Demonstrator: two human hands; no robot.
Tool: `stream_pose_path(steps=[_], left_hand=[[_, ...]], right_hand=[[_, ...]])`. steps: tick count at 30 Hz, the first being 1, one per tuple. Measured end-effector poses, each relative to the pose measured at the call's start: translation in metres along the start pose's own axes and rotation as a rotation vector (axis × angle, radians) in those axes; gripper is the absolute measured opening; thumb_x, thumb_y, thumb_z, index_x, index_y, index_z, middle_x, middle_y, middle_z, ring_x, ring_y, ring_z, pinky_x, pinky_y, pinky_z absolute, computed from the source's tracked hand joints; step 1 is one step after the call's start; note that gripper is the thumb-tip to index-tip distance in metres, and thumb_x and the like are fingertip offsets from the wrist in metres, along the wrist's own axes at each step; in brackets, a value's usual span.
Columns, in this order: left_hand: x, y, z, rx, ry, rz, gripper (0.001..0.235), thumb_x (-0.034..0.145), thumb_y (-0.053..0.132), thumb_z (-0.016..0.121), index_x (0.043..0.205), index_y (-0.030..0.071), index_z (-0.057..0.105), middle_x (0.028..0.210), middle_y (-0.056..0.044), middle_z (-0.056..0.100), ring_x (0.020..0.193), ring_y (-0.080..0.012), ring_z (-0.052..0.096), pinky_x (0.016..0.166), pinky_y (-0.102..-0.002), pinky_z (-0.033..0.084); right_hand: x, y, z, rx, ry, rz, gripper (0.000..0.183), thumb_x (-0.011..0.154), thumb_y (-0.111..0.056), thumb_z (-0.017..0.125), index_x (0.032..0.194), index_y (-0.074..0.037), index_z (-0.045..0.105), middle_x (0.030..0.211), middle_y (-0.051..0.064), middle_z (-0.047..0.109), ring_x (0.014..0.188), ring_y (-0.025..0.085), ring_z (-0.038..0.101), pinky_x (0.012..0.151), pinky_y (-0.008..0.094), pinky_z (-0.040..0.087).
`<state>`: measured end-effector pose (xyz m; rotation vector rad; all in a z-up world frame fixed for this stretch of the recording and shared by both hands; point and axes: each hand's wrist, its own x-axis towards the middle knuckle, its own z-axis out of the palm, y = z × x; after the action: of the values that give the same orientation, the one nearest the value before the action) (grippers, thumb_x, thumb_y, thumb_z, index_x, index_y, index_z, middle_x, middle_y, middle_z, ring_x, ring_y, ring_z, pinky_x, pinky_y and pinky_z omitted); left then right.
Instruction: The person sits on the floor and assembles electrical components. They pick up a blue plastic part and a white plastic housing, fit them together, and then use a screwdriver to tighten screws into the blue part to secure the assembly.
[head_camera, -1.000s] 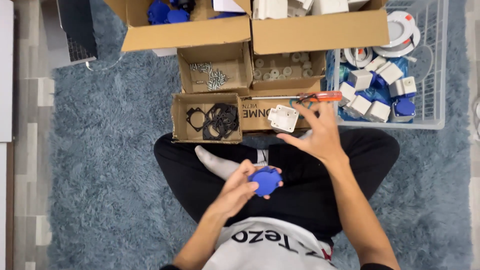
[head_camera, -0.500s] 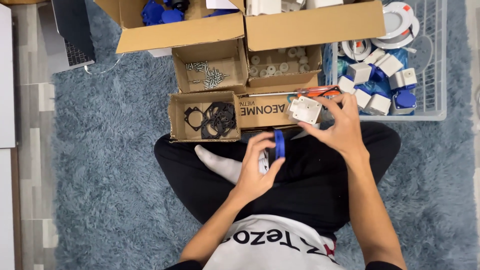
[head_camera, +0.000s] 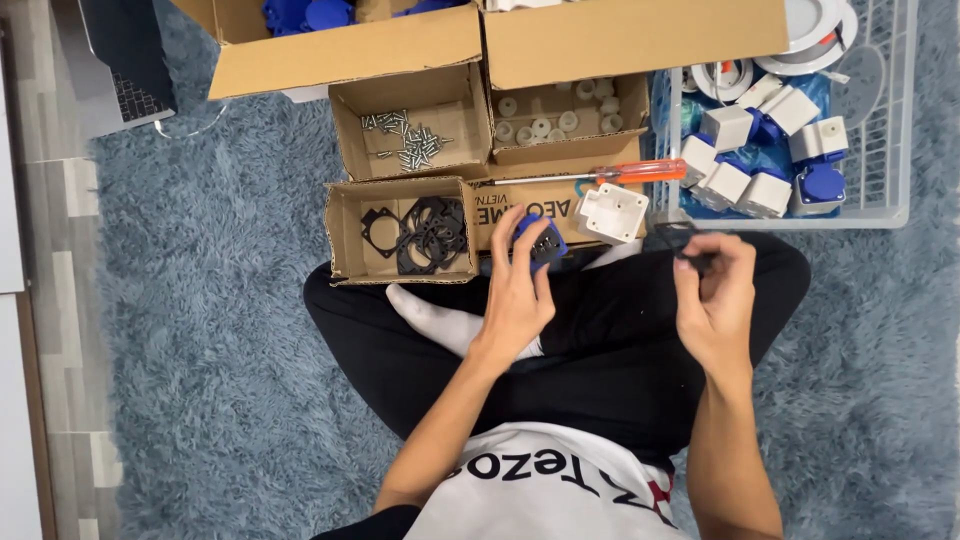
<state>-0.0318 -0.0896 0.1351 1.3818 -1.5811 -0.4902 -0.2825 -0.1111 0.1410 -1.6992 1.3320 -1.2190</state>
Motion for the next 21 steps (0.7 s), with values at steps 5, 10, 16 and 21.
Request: stream_pose_path(steps=[5,10,16,21], left_hand=[[0.004,-0.001,-0.009,-0.146,-0.097,-0.065,0.069,0.095,-0.021,0.053,0.159,0.002,0.041,0.169,-0.036,0.027,0.158,-0.0615,0.032,0.126,-0.073,0.036],[0.000,0.018,-0.019,-0.092,-0.046,0.052,0.062,0.097,-0.014,0.062,0.156,0.000,0.047,0.171,-0.033,0.032,0.162,-0.0590,0.029,0.129,-0.068,0.035],[-0.025,0.040,-0.037,-0.197,0.055,0.113,0.040,0.097,-0.005,0.070,0.137,-0.001,0.066,0.149,-0.023,0.061,0.138,-0.0438,0.066,0.113,-0.049,0.059],[-0.026,0.024,-0.034,-0.183,0.066,0.098,0.039,0.097,-0.003,0.069,0.135,-0.002,0.067,0.139,-0.020,0.068,0.127,-0.0406,0.072,0.106,-0.049,0.062]], right_hand=[[-0.009,-0.023,0.003,0.091,-0.057,0.018,0.011,0.112,0.008,0.059,0.121,0.007,0.052,0.105,0.024,0.077,0.069,0.024,0.074,0.061,0.034,0.059],[-0.002,-0.051,0.015,0.093,-0.085,-0.027,0.008,0.103,0.006,0.072,0.109,0.002,0.070,0.105,0.018,0.081,0.062,0.015,0.067,0.057,0.027,0.054],[0.009,-0.062,0.028,0.043,-0.161,-0.165,0.011,0.093,-0.004,0.088,0.103,-0.006,0.087,0.096,0.011,0.075,0.063,0.015,0.061,0.061,0.029,0.053],[0.002,-0.051,0.038,0.092,-0.186,-0.156,0.023,0.091,-0.004,0.088,0.113,-0.002,0.084,0.095,0.013,0.078,0.076,0.021,0.072,0.071,0.034,0.060]])
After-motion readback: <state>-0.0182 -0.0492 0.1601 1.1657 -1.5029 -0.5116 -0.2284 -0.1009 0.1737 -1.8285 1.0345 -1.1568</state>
